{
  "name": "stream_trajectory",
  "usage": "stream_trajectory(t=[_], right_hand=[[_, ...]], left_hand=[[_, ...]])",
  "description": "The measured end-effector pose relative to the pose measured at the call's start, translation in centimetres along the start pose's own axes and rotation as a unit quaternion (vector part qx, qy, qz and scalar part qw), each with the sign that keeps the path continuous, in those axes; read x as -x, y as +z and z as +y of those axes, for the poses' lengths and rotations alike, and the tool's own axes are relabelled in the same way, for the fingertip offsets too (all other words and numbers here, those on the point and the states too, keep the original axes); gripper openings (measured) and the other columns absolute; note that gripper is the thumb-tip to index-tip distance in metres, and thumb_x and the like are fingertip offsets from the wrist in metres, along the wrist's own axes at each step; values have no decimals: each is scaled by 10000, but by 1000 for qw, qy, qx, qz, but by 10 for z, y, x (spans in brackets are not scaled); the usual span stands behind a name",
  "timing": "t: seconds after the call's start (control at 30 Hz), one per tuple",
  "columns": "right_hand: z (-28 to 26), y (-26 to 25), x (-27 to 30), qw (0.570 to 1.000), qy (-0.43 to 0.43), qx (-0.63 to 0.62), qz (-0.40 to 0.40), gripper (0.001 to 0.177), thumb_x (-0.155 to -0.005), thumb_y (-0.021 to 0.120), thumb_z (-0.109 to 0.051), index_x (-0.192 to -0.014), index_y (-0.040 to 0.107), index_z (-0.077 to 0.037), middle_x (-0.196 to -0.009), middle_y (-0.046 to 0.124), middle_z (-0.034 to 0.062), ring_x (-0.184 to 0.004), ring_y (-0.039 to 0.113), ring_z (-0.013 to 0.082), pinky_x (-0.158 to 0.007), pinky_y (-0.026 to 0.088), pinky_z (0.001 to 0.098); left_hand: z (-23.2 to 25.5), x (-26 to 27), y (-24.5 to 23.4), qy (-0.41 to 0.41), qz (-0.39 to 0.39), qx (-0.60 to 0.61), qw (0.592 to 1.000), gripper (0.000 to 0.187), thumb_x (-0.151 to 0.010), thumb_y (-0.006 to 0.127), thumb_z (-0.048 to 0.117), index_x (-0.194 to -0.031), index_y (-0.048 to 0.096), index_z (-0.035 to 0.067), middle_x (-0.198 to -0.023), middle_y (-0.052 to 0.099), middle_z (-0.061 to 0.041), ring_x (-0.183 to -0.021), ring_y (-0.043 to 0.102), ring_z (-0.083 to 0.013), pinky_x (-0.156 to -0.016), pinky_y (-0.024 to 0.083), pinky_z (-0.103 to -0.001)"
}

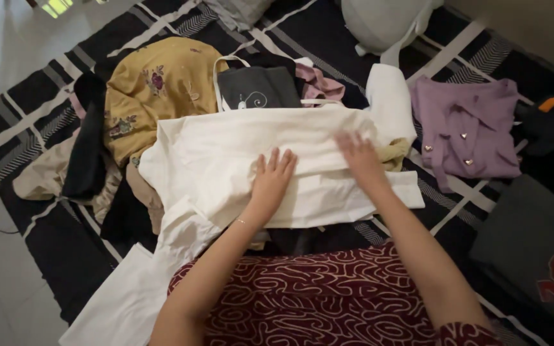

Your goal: Folding a white long-sleeved shirt on a bed.

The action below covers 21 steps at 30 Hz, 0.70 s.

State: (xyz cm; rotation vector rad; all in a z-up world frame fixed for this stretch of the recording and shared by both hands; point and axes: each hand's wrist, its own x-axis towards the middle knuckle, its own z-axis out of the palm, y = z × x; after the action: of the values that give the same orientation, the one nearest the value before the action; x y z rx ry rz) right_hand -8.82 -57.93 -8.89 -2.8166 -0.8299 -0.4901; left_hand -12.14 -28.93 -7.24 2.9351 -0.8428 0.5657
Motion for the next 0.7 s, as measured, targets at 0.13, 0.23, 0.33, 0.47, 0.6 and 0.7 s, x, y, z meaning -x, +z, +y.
stream_trajectory(t=[0.13,0.23,0.33,0.47,0.6,0.7], right_hand=[[8,6,4,977,42,211,-9,755,-960,575,-141,-1655,282,-138,-1656,391,79,-1509,399,327,-1222,340,486],[-6,1,1,983,73,158,-59,841,-898,617,-159,-1650,242,-129,-1670,350,88,-1506,380,326,-1202,333,502],[-15,-16,-2,967,172,95,-165,880,-856,651,-162,-1616,208,-151,-1643,275,131,-1478,306,351,-1160,272,553],[-39,-80,-29,881,358,-7,-310,1069,-790,768,-137,-1647,134,-199,-1665,72,211,-1525,88,398,-1188,161,559],[-30,75,-24,933,289,-99,193,774,-853,627,-66,-1569,334,-75,-1689,224,305,-1589,175,434,-1278,201,577],[-55,80,-53,975,77,-147,145,177,-1075,590,-304,-1232,557,-230,-1589,433,31,-1612,276,318,-1284,224,525]], left_hand=[[-3,10,9,12,-9,-9,1000,602,-940,513,120,-1537,431,123,-1609,423,-87,-1478,383,-384,-1150,304,-650],[-6,10,-5,13,-48,-11,999,672,-899,539,115,-1556,404,133,-1632,389,-78,-1498,345,-393,-1156,285,-645],[2,-21,-82,-7,-162,23,986,727,-836,591,132,-1540,409,153,-1636,349,-88,-1504,292,-405,-1159,249,-639],[-10,-34,-58,-96,-181,238,949,583,-934,611,236,-1498,475,172,-1639,343,-129,-1529,300,-395,-1244,245,-632],[-1,-46,-8,-153,37,263,952,544,-1013,557,272,-1537,482,147,-1677,353,-152,-1573,305,-402,-1288,245,-637],[1,-55,-7,-198,64,121,971,615,-1000,532,372,-1576,435,179,-1700,267,-153,-1585,191,-410,-1242,142,-656]])
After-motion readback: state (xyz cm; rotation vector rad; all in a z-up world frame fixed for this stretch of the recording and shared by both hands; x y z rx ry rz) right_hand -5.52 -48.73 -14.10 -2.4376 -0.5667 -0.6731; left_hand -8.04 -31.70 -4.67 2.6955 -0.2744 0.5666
